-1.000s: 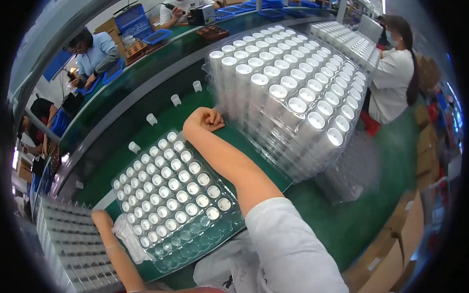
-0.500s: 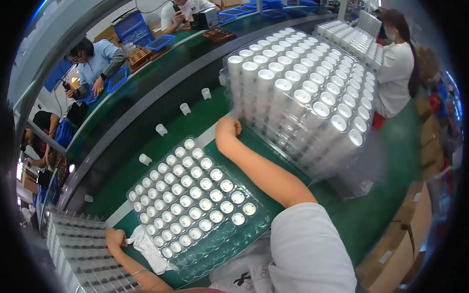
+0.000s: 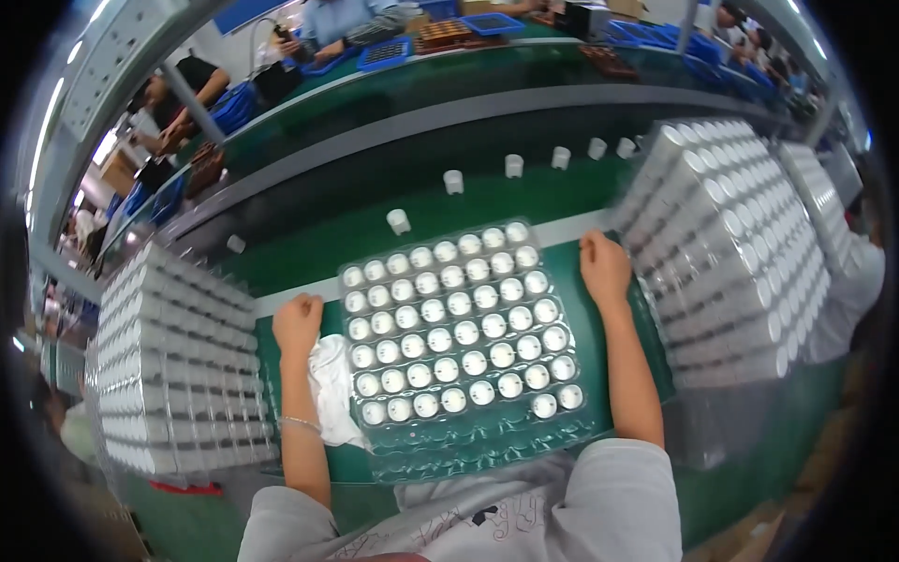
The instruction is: The person places small white electronic components into a blister tray by hand on an assembly line.
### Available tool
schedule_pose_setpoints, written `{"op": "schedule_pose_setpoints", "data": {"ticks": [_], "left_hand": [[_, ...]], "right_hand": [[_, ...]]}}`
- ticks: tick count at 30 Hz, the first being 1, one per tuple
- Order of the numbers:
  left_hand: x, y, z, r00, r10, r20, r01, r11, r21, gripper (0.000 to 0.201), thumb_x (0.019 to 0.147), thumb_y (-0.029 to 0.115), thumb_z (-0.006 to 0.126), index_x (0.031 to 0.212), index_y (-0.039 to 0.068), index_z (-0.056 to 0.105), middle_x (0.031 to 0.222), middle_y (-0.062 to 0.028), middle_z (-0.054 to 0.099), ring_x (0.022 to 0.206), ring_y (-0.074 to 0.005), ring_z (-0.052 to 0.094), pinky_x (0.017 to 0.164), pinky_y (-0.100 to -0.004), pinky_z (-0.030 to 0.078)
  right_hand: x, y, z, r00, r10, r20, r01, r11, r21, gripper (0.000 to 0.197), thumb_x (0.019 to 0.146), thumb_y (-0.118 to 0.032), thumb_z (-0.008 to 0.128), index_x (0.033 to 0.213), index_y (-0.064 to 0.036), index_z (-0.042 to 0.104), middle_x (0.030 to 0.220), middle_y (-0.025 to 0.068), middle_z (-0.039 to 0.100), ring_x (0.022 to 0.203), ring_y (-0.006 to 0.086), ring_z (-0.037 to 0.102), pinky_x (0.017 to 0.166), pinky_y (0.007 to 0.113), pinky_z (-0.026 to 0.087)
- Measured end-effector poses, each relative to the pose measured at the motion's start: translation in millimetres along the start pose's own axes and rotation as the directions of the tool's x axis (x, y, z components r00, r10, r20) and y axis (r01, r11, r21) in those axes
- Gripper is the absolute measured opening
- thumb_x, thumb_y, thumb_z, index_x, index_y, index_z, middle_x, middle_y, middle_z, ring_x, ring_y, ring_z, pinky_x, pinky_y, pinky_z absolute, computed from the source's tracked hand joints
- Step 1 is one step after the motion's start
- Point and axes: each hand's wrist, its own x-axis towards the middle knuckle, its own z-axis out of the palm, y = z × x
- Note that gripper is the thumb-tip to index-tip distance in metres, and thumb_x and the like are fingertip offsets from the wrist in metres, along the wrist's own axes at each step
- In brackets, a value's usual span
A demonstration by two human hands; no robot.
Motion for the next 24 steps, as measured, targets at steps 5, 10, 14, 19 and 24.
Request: {"op": "schedule_pose_setpoints", "data": {"ticks": [5,10,14,19,24], "left_hand": [[-3.1,5.1,-8.4,1.000,-0.020,-0.012,0.020,0.999,-0.041,0.029,0.079,0.029,0.053,0.062,0.005,0.059,0.057,-0.0146,0.056,0.057,-0.0362,0.056,0.052,-0.0432,0.043],[-5.9,4.2,-10.1,1.000,-0.027,-0.007,0.027,0.999,-0.044,0.029,0.079,0.028,0.053,0.061,0.006,0.058,0.055,-0.0137,0.055,0.056,-0.0350,0.056,0.051,-0.0420,0.043],[-5.5,6.1,-6.8,1.000,-0.014,0.017,0.015,0.999,-0.043,0.029,0.079,0.028,0.053,0.062,0.005,0.059,0.055,-0.0134,0.056,0.055,-0.0347,0.056,0.051,-0.0420,0.043],[-3.3,5.7,-6.9,1.000,-0.004,0.006,0.004,1.000,-0.017,0.030,0.079,0.030,0.053,0.063,0.005,0.060,0.056,-0.0137,0.056,0.056,-0.0347,0.056,0.051,-0.0422,0.043],[1.3,7.8,-7.3,1.000,-0.017,-0.001,0.017,0.999,-0.032,0.031,0.079,0.030,0.053,0.063,0.004,0.059,0.054,-0.0136,0.054,0.053,-0.0340,0.055,0.049,-0.0403,0.042]], "right_hand": [[-0.1,2.5,-0.7,0.998,0.007,0.058,-0.010,0.998,0.055,0.003,0.076,-0.007,0.053,0.076,-0.0072,0.056,0.058,0.0103,0.053,0.057,0.0280,0.054,0.051,0.038,0.039],[-1.6,-0.3,-3.4,0.996,0.033,0.088,-0.039,0.997,0.064,0.003,0.075,-0.007,0.054,0.076,-0.0066,0.057,0.055,0.0094,0.050,0.053,0.0256,0.052,0.050,0.036,0.038],[-3.6,7.4,-3.7,0.997,0.031,0.076,-0.036,0.997,0.064,0.003,0.076,-0.009,0.054,0.076,-0.0069,0.057,0.055,0.0090,0.050,0.052,0.0244,0.052,0.049,0.035,0.037],[2.8,2.6,-4.2,0.995,0.052,0.091,-0.059,0.995,0.080,0.005,0.076,-0.011,0.055,0.076,-0.0080,0.059,0.054,0.0082,0.051,0.051,0.0238,0.052,0.048,0.035,0.037],[4.9,5.3,-1.8,0.996,0.041,0.082,-0.047,0.996,0.074,0.004,0.076,-0.011,0.055,0.076,-0.0081,0.058,0.054,0.0082,0.051,0.051,0.0243,0.052,0.047,0.036,0.037]]}}
